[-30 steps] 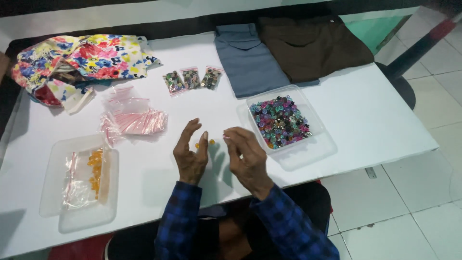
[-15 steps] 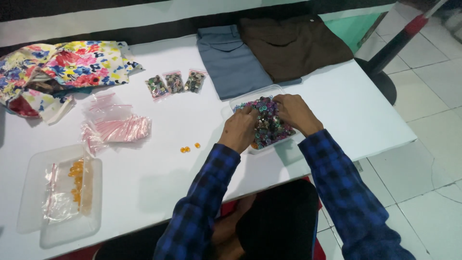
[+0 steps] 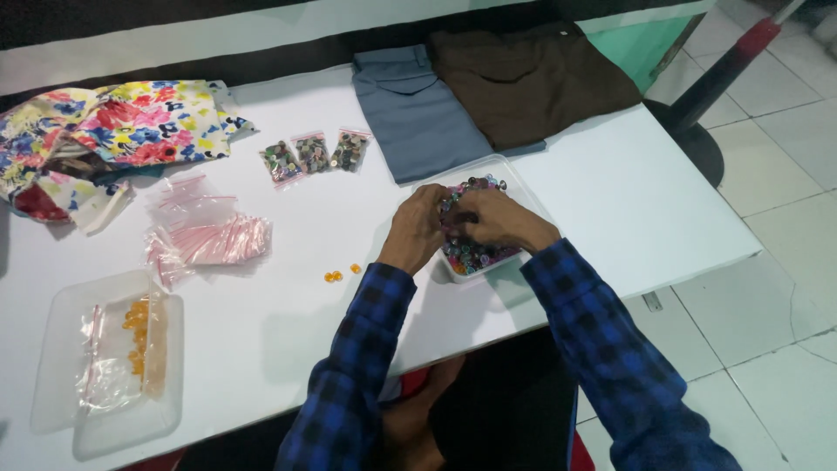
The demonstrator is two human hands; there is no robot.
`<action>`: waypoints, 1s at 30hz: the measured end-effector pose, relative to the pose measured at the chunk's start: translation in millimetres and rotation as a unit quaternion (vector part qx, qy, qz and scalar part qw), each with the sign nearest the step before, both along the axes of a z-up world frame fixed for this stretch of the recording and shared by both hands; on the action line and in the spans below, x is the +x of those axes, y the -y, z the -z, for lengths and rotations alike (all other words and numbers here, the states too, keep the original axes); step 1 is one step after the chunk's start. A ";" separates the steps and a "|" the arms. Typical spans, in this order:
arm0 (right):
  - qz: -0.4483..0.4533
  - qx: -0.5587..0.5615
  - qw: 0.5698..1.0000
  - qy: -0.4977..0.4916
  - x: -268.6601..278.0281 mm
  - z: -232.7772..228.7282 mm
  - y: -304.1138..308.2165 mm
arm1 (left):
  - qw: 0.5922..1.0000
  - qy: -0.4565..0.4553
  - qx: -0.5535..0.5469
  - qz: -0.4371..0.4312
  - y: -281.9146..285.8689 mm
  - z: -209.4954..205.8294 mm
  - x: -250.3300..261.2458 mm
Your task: Sorting small colorful buttons from a tray into plastic bags
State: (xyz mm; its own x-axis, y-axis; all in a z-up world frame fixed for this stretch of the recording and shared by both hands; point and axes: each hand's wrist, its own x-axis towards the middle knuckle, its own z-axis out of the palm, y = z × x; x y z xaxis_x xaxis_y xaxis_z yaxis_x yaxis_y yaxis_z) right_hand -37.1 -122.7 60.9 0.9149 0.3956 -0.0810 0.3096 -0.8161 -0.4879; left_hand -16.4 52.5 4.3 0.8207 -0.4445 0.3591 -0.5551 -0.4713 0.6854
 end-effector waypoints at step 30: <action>0.128 -0.021 0.990 0.059 15.3 30.7 53.9 | 0.942 0.121 0.313 -0.018 59.2 39.1 36.9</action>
